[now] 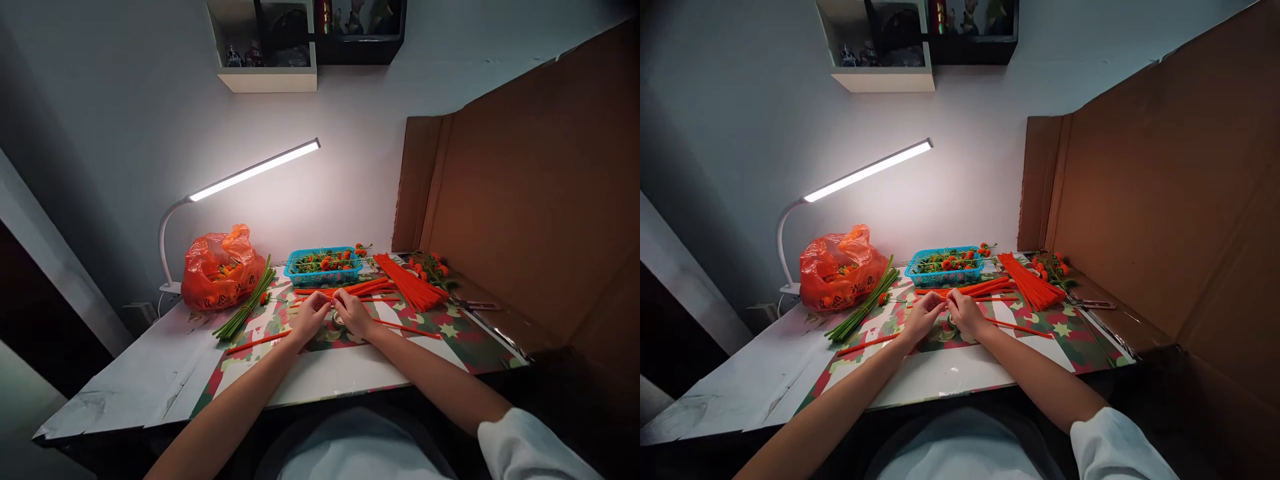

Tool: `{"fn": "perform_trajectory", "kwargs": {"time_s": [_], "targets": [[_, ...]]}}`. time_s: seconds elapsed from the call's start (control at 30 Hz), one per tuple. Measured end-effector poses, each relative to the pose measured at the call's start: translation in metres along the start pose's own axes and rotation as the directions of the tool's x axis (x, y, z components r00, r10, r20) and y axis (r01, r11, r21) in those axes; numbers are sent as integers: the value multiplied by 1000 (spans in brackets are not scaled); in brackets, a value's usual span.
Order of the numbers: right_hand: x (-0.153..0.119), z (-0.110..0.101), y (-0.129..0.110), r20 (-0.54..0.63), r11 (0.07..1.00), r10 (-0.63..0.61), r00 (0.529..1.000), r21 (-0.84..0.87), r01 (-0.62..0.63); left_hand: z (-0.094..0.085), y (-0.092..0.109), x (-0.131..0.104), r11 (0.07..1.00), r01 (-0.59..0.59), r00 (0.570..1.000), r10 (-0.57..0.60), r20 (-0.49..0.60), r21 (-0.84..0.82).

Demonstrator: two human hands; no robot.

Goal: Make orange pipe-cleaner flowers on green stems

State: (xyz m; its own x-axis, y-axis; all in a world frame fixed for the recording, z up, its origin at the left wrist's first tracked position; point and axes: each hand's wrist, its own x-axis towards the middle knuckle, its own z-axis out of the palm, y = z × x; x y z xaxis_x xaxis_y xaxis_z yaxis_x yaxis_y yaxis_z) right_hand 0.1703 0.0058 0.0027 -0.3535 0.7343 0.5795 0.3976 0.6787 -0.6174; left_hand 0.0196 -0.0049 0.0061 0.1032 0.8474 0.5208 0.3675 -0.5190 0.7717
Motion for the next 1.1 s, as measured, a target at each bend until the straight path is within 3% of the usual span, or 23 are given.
{"fn": "perform_trajectory", "kwargs": {"time_s": [0.33,0.67,1.1], "targets": [[-3,0,1,-11,996,54,998,74,-53,-5,-1,1,968,72,997,-65,35,-239],[-5,-1,3,16,989,72,997,125,-73,-6,-4,0,974,78,997,-74,30,-213],[0,-8,1,103,935,83,991,336,-114,-6,-4,0,979,22,1000,-22,5,-203]]}}
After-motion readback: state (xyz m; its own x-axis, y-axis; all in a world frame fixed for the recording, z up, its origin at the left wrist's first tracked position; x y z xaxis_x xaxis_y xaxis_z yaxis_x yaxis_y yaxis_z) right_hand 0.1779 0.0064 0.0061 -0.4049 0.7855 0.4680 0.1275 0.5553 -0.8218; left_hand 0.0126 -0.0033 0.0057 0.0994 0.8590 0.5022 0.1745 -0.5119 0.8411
